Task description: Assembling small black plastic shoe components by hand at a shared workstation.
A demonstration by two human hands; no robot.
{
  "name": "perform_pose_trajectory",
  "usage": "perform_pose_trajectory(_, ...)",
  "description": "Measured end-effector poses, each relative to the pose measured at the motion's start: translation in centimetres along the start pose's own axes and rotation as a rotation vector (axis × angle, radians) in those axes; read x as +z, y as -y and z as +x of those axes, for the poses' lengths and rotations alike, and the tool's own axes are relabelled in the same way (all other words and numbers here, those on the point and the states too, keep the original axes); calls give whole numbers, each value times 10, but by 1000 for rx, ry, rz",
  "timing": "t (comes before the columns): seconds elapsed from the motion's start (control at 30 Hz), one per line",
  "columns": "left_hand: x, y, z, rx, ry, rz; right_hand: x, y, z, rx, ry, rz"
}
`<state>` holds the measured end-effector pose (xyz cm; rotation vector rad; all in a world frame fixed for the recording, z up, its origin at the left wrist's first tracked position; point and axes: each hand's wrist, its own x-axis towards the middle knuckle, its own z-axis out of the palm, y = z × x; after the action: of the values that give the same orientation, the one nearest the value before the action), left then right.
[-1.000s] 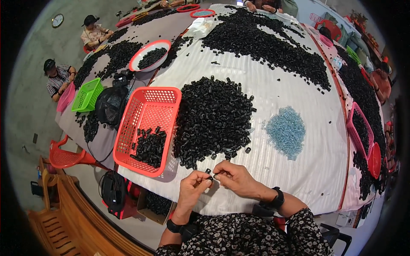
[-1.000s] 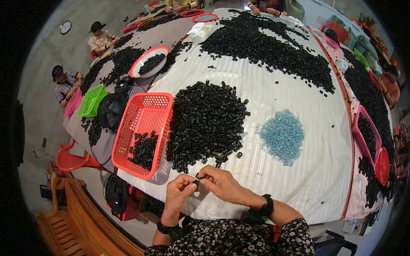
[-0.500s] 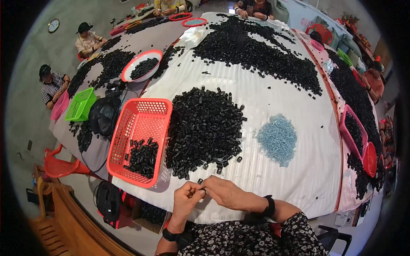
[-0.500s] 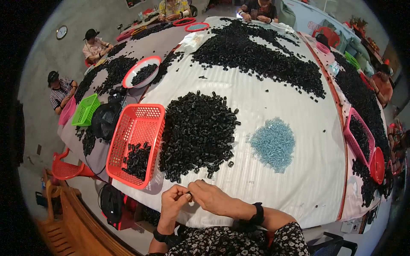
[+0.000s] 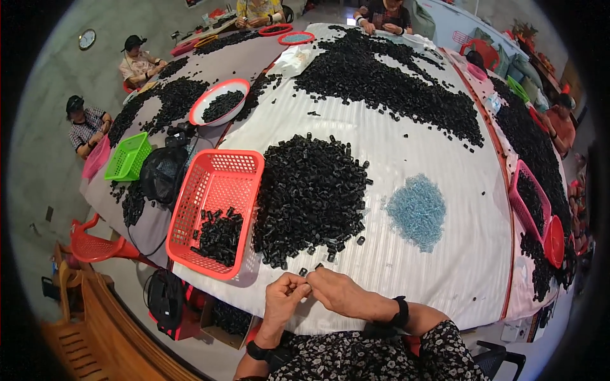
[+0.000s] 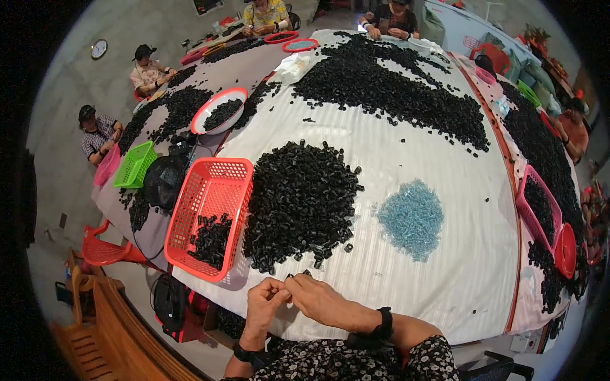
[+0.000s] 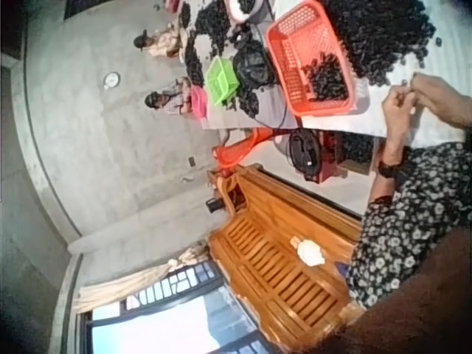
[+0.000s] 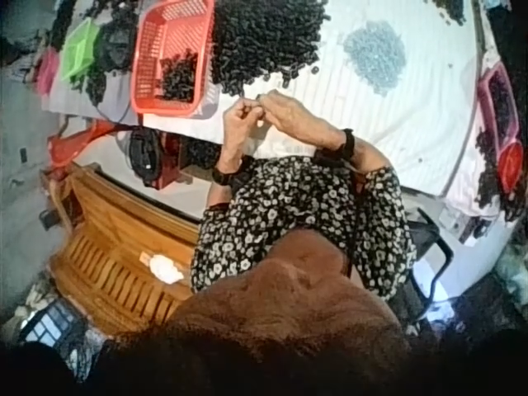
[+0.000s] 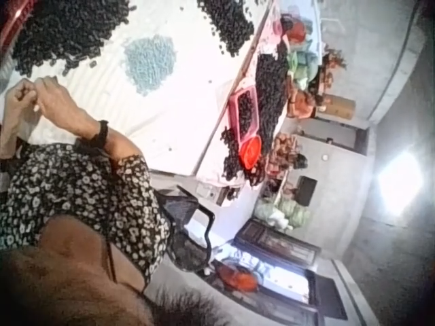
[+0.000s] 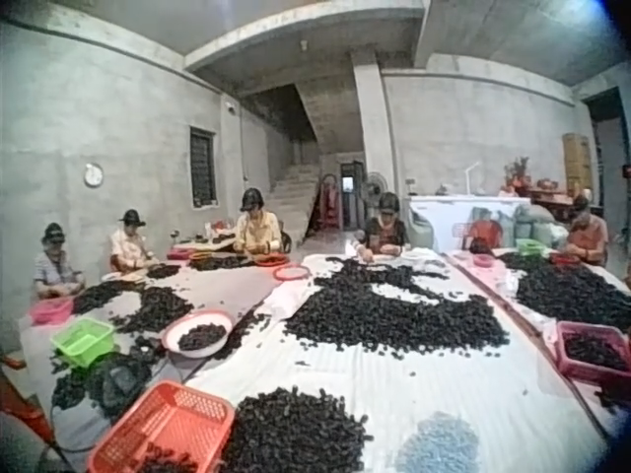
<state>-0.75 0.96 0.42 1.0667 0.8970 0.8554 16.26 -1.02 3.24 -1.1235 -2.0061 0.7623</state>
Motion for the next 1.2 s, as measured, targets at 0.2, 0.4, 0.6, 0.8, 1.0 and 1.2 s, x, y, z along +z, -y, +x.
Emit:
perform_pose_trajectory(0.2, 2, -1, -1, 5, -7, -20, 5, -3, -1, 8, -8, 15)
perform_pose_trajectory(0.4, 2, 2, -1, 0, 2, -53, 6, -4, -1, -5, -49, 59)
perform_pose_trajectory(0.6, 3, 0, 0, -6, -8, -44, 14, -13, -5, 10, -93, 66)
perform_pose_trajectory(0.8, 3, 2, -1, -35, -20, -79, 12, -7, -5, 66, -111, 131)
perform_pose_trajectory(1.0, 4, 5, 1, -7, -13, -90, 14, -7, -6, -22, -112, -12)
perform_pose_trajectory(1.2, 3, 6, 1, -38, -20, -134, 15, -12, -5, -57, -88, -35)
